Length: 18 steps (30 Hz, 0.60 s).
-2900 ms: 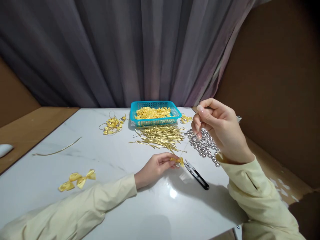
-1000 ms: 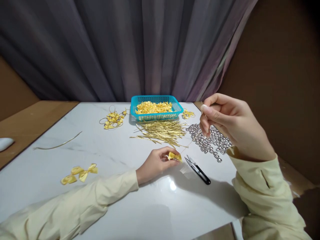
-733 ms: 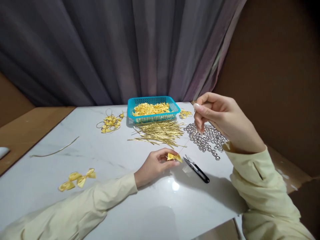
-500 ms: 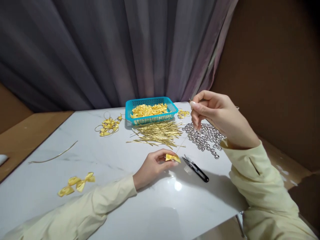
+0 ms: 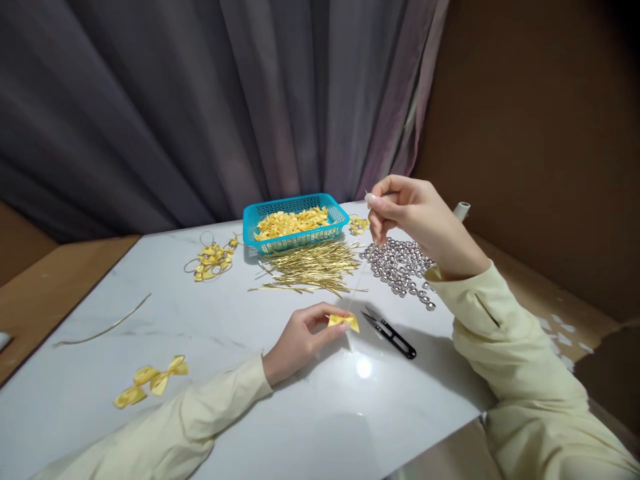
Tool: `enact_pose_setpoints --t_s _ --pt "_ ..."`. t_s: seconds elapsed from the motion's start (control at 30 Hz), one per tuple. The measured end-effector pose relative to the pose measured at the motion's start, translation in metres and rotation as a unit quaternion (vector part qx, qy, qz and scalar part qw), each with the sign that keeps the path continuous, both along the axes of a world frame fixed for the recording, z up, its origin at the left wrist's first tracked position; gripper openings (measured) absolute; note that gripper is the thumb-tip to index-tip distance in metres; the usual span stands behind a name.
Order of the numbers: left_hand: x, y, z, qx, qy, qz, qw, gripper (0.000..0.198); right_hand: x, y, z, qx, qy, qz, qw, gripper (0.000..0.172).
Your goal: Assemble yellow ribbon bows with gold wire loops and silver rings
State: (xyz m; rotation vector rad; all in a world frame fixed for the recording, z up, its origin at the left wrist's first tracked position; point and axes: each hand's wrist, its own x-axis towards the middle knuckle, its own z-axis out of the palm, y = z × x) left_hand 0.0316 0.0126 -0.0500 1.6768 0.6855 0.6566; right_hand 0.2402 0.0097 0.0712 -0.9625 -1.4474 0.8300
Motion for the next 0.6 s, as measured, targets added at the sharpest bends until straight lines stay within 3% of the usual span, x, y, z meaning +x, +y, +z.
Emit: enact_pose_setpoints --t_s 0.4,0.6 --pt "0.0022 -0.0043 0.0084 -0.054 0.001 0.012 0.998 0.02 -0.0006 0.0063 -0.005 -0.01 0.01 0.01 1.0 0.021" --pt "0.0002 -0.0034 0.0055 -0.045 0.006 0.014 0.999 0.026 0.0015 0.0054 -0.0024 -0.015 0.006 -0.003 1.0 0.019"
